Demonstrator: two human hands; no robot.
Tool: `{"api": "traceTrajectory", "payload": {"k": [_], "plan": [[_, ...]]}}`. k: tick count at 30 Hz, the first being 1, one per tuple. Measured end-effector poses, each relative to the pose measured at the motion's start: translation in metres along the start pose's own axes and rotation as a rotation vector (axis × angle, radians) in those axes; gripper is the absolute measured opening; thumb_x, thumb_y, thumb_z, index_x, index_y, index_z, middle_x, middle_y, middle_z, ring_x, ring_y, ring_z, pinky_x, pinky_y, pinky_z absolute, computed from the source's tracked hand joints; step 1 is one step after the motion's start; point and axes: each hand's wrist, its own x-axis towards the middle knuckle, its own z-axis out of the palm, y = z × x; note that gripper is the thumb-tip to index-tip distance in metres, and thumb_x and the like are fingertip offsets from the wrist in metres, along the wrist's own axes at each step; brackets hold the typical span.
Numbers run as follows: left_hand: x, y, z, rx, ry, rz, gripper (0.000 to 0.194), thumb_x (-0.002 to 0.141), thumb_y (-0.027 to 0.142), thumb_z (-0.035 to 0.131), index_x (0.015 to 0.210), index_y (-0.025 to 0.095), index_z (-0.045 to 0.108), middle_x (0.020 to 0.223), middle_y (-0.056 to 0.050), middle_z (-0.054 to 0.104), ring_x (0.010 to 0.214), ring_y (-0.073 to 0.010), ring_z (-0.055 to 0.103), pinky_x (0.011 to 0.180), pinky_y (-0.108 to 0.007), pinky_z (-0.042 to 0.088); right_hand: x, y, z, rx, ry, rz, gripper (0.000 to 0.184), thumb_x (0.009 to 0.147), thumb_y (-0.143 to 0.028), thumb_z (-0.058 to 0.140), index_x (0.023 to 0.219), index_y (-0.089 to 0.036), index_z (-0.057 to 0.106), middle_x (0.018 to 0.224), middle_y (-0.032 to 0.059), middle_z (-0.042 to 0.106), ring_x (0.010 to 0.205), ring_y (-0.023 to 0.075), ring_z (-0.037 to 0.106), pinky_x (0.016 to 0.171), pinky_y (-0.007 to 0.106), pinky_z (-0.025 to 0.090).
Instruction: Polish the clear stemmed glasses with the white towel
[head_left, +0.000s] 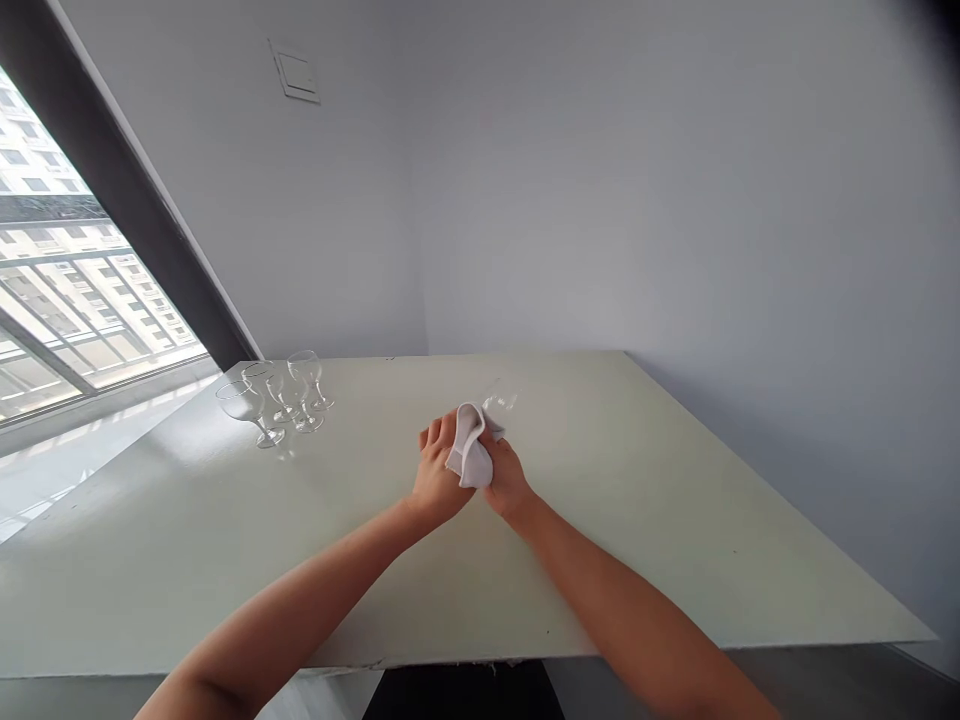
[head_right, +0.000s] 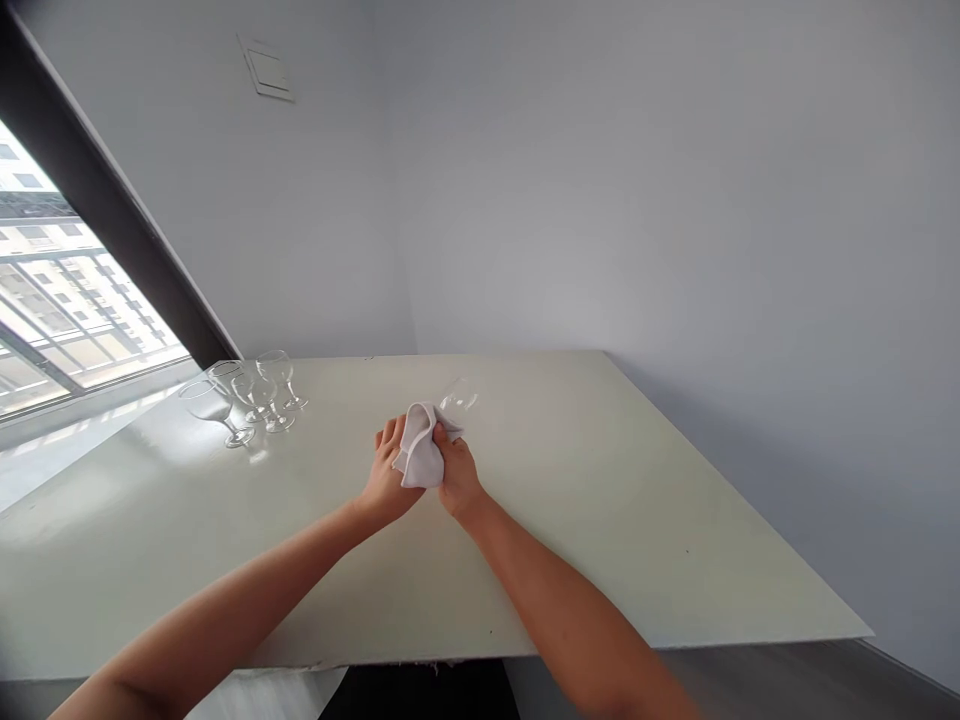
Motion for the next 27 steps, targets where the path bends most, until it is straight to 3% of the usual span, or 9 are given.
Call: {"api": "traceTrajectory", "payload": {"k": [3,5,10,12,14,17,19,24,27], "plan": [[0.008,-0.009,-0.014,-0.388,-0.168,-0.222,0.031,0.081,0.028,0.040,0.105,0.019,0.056,0.105,-0.009,0.058,0.097,-0.0248,0.051,0.079,-0.039,0.042,0.003,-0.005,-0.007,0.161,-0.002,0.066,0.035,0.069,-0.051,0.063,0.083,-0.019,0.061,0.071,0.0001,0.061,0.069,0.0154,0.056,0.064,0.028,0.042],[0.014,-0.019,-0.023,-0.726,-0.274,-0.366,0.037,0.083,0.034,0.039,0.117,0.020,0.048,0.108,-0.008,0.058,0.094,-0.0220,0.055,0.077,-0.036,0.044,0.002,-0.007,-0.008,0.206,-0.108,0.125,0.035,0.069,-0.050,0.064,0.083,-0.018,0.061,0.069,-0.0002,0.059,0.064,0.0144,0.055,0.060,0.027,0.041],[0.014,-0.030,-0.030,-1.281,-0.506,-0.412,0.071,0.069,0.045,0.064,0.126,0.019,0.032,0.106,-0.014,0.060,0.091,-0.0227,0.060,0.081,-0.038,0.044,-0.010,-0.008,-0.004,0.148,-0.365,0.281,0.035,0.061,-0.047,0.071,0.077,-0.017,0.059,0.064,-0.0014,0.056,0.058,0.0120,0.053,0.055,0.025,0.040],[0.009,-0.029,-0.028,-1.319,-0.469,-0.437,0.070,0.066,0.042,0.068,0.121,0.018,0.033,0.102,-0.014,0.062,0.088,-0.0222,0.061,0.079,-0.038,0.044,-0.012,-0.009,-0.004,-0.009,-0.437,0.266,0.035,0.065,-0.048,0.068,0.080,-0.017,0.059,0.067,0.0000,0.057,0.060,0.0125,0.053,0.055,0.025,0.040],[0.004,-0.027,-0.025,-1.277,-0.354,-0.483,0.064,0.065,0.036,0.071,0.116,0.019,0.036,0.100,-0.012,0.062,0.087,-0.0206,0.061,0.079,-0.036,0.045,-0.011,-0.009,-0.005,-0.348,-0.444,0.154,0.030,0.075,-0.046,0.059,0.083,-0.018,0.059,0.071,0.0018,0.059,0.061,0.0135,0.054,0.055,0.026,0.039],[-0.001,-0.026,-0.018,-1.214,-0.148,-0.575,0.061,0.065,0.032,0.072,0.113,0.021,0.036,0.106,-0.011,0.060,0.093,-0.0189,0.059,0.082,-0.035,0.044,-0.007,-0.006,-0.003,-0.987,-0.235,-0.147,0.022,0.083,-0.035,0.048,0.078,-0.018,0.059,0.071,0.0053,0.061,0.064,0.0168,0.054,0.060,0.030,0.039],[-0.004,-0.027,-0.014,-1.207,-0.035,-0.636,0.060,0.066,0.032,0.071,0.112,0.021,0.034,0.110,-0.013,0.058,0.095,-0.0193,0.059,0.082,-0.035,0.045,-0.005,-0.002,-0.002,-1.218,-0.085,-0.318,0.016,0.082,-0.026,0.048,0.075,-0.016,0.059,0.073,0.0088,0.062,0.074,0.0210,0.054,0.070,0.035,0.037],[-0.006,-0.026,-0.016,-1.281,0.096,-0.582,0.060,0.066,0.028,0.071,0.111,0.024,0.033,0.111,-0.012,0.057,0.099,-0.0227,0.059,0.081,-0.037,0.047,-0.004,0.002,-0.001,-1.415,0.039,-0.652,0.013,0.079,-0.015,0.047,0.075,-0.015,0.059,0.073,0.0076,0.062,0.079,0.0209,0.053,0.077,0.035,0.035],[-0.008,-0.026,-0.022,-1.314,0.088,-0.466,0.059,0.064,0.025,0.073,0.108,0.025,0.034,0.107,-0.008,0.058,0.101,-0.0240,0.058,0.082,-0.040,0.048,-0.003,-0.002,-0.004,-1.251,0.017,-0.629,0.015,0.080,-0.018,0.047,0.074,-0.018,0.060,0.077,0.0044,0.062,0.080,0.0182,0.055,0.073,0.029,0.039]]}}
